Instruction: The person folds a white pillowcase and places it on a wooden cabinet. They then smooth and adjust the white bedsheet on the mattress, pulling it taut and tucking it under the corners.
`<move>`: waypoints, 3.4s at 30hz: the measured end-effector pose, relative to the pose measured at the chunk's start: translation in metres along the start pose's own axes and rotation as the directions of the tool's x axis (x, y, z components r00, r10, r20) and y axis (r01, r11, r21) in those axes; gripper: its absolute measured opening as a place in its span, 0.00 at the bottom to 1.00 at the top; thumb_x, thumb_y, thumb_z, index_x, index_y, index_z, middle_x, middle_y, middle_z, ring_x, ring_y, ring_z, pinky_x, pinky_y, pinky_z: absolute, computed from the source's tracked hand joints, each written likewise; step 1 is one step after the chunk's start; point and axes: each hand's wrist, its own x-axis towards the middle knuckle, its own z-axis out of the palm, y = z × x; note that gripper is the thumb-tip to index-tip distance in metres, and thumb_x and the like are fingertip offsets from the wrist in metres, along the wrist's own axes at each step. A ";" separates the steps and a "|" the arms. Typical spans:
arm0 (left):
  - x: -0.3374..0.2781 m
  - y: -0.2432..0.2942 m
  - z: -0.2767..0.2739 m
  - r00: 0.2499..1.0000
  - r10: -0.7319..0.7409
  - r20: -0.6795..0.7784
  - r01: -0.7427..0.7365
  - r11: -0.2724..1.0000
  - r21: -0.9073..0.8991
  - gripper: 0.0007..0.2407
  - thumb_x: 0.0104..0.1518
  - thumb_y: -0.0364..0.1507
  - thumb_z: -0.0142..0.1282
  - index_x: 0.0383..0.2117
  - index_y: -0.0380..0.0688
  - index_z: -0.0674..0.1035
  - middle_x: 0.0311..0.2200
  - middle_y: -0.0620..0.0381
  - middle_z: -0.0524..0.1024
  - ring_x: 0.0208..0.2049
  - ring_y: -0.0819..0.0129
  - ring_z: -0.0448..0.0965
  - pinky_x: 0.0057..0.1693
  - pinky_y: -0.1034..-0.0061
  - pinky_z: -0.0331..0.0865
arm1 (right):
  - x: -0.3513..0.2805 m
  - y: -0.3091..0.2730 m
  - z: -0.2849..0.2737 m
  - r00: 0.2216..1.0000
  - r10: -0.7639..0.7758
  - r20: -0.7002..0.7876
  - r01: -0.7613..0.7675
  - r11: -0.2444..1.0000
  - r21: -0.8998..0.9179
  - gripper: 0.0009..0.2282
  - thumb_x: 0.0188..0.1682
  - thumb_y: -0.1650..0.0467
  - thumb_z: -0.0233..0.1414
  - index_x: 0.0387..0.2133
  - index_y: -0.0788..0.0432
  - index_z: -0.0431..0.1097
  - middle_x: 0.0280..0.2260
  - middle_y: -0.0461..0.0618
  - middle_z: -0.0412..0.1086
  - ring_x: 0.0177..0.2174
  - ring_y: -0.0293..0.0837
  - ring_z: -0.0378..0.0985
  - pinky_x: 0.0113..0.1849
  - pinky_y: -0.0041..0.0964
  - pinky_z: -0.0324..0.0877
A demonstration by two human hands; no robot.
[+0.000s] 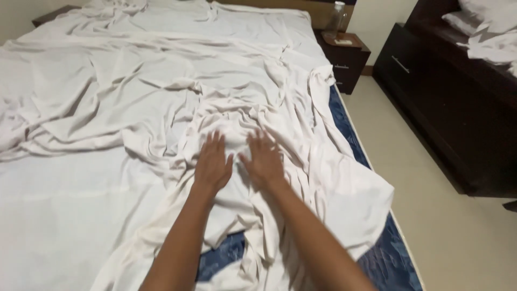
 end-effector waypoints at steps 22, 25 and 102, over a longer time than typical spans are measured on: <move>-0.015 0.094 0.063 0.962 0.019 0.274 0.000 0.998 -0.069 0.25 0.64 0.35 0.38 0.66 0.33 0.61 0.68 0.45 0.59 0.72 0.51 0.50 0.73 0.60 0.44 | -0.089 0.083 0.004 1.000 -0.014 0.025 0.013 0.998 0.059 0.26 0.58 0.60 0.40 0.66 0.62 0.54 0.67 0.61 0.54 0.67 0.57 0.53 0.65 0.51 0.46; -0.018 0.136 0.080 0.953 0.081 0.293 -0.045 0.991 -0.125 0.26 0.65 0.36 0.37 0.67 0.32 0.59 0.70 0.43 0.56 0.72 0.52 0.50 0.73 0.60 0.42 | -0.120 0.109 -0.018 1.000 -0.009 -0.005 0.009 0.982 0.191 0.26 0.59 0.61 0.41 0.66 0.65 0.54 0.66 0.67 0.54 0.65 0.61 0.55 0.64 0.48 0.50; -0.085 0.038 -0.055 0.992 -0.123 0.037 0.125 0.990 -0.064 0.28 0.66 0.37 0.41 0.69 0.32 0.55 0.71 0.39 0.52 0.73 0.47 0.45 0.73 0.59 0.42 | -0.071 -0.020 -0.027 0.901 -0.419 -0.109 0.381 0.887 -0.260 0.31 0.53 0.56 0.45 0.66 0.62 0.54 0.69 0.56 0.50 0.69 0.51 0.46 0.66 0.54 0.38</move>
